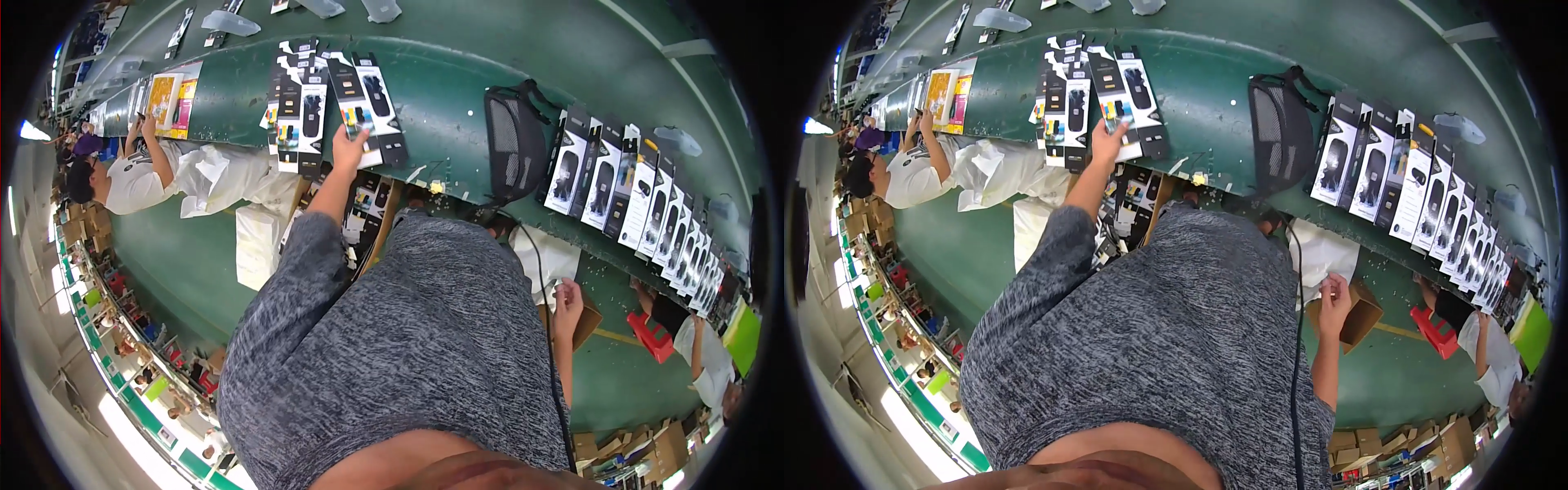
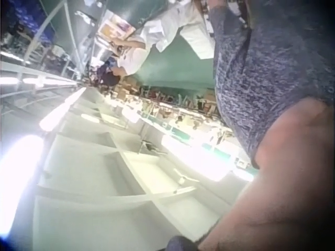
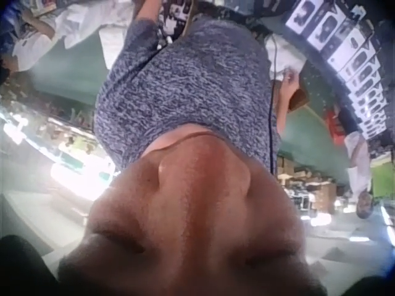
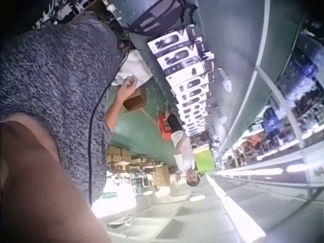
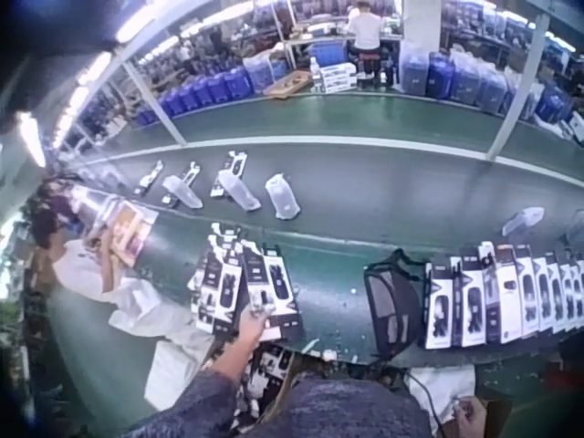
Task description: The person folds flat cardboard packaging into boxes by hand and arranges the assembled boxes in a row on the table.
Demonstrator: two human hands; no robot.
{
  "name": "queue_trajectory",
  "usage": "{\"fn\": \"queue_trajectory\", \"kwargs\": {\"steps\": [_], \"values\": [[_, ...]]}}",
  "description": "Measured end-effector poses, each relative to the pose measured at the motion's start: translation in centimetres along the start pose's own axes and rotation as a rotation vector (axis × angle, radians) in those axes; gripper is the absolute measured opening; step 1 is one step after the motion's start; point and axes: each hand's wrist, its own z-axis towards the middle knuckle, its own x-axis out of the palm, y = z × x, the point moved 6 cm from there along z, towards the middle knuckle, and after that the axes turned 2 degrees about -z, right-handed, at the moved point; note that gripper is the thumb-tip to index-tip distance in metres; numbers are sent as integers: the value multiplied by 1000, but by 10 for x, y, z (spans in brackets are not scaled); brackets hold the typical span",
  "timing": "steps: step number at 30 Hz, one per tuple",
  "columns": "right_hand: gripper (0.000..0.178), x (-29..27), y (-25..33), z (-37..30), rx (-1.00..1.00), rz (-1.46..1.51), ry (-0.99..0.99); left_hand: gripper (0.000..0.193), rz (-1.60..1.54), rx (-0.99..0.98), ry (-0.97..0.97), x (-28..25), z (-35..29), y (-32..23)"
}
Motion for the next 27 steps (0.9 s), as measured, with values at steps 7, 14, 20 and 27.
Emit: {"fn": "queue_trajectory", "kwargs": {"steps": [7,14,20,27], "values": [[58,111,234,57,-435,283,210,36,-392,95,433,91,-136,-117],[41,165,308,80,-444,577,726,82,-704,215,1018,132,-212,-241],[50,172,333,46,-351,411,1060,123,-851,515,1205,141,-236,-327],[61,88,464,-33,-1408,-55,7,134,-442,455,1017,137,-254,-341]]}}
